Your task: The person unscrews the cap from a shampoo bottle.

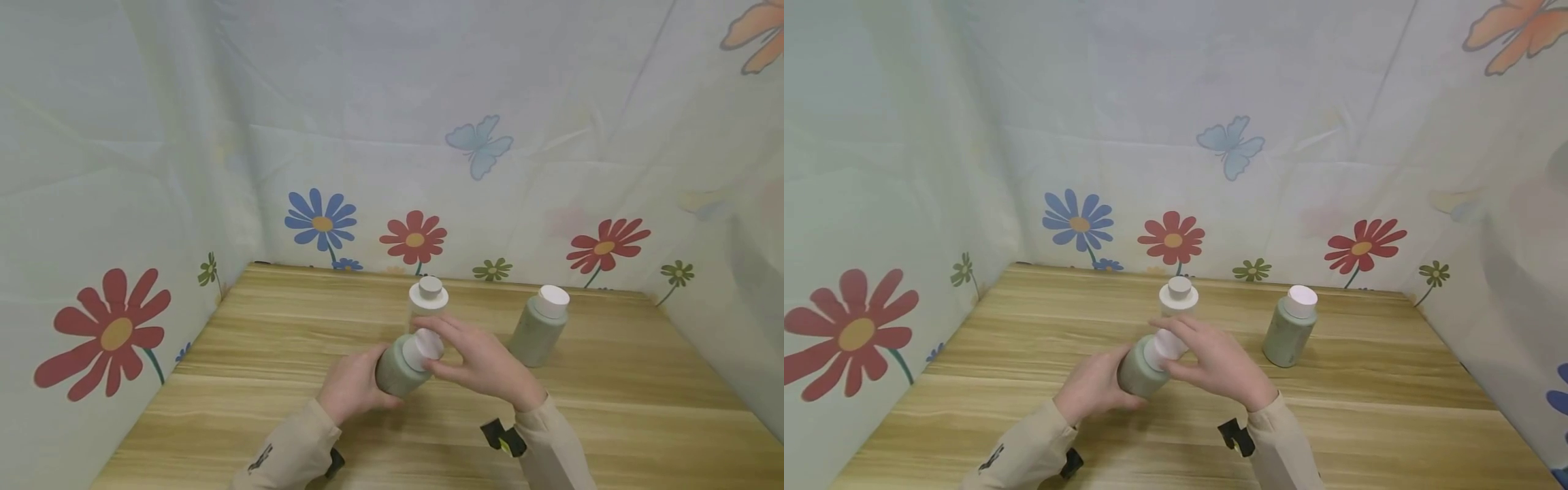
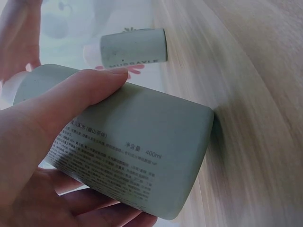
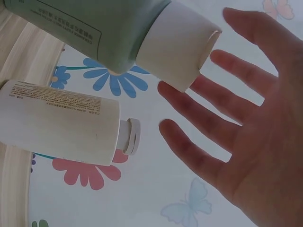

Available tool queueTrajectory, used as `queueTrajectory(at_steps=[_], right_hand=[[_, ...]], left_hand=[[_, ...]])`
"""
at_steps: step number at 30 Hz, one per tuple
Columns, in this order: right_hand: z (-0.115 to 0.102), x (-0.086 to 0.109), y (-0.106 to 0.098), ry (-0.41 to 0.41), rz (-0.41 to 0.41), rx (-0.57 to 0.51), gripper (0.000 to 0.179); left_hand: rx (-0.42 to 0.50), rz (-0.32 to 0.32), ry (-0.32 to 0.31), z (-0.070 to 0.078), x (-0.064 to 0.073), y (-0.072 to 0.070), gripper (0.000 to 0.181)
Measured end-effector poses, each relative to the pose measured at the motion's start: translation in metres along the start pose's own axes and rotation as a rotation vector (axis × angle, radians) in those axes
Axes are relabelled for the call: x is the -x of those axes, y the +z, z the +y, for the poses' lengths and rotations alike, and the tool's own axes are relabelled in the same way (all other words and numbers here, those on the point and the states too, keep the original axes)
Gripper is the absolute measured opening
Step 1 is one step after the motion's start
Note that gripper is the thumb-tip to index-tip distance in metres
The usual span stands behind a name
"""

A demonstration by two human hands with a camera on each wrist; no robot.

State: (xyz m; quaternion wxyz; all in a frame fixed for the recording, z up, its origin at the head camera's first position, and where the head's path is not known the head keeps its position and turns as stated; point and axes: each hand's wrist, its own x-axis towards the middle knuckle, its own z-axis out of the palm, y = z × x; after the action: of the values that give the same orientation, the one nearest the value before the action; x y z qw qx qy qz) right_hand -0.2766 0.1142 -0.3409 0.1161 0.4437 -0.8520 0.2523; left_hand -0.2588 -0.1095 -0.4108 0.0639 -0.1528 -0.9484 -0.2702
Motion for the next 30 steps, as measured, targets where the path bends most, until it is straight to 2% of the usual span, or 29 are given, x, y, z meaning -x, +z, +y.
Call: queueTrajectory(at_steps=[3,8,14,17,21,30], right_hand=[[-0.0007,-0.0001,-0.0004,0.047,0.016,-0.004,0.055],[-0.0013,0.0002,0.001,0.127,0.05,0.039,0.051],[-0.0018,0.0008,0.0041,0.16,0.041,0.046,0.046],[-0.002,0.001,0.0043,0.145,0.042,0.048,0.041],[-0.0023,0.0011,0.0023,0.084,0.042,0.05,0.036],[0.0002,-0.0004,-0.0006,-0.065,0.04,0.038,0.044]], left_hand=[[0.002,0.002,0.003,0.0005,0.0003,-0.0003,0.074],[0.012,-0.008,0.001,0.0006,0.0004,0.0001,0.074],[0.018,-0.021,-0.011,0.0009,0.001,0.0003,0.074],[0.021,-0.028,-0.019,0.0015,0.0014,-0.0003,0.074],[0.019,-0.03,-0.019,0.0025,0.0018,-0.0012,0.074],[0.02,-0.03,-0.019,0.0048,0.0018,-0.0026,0.073]])
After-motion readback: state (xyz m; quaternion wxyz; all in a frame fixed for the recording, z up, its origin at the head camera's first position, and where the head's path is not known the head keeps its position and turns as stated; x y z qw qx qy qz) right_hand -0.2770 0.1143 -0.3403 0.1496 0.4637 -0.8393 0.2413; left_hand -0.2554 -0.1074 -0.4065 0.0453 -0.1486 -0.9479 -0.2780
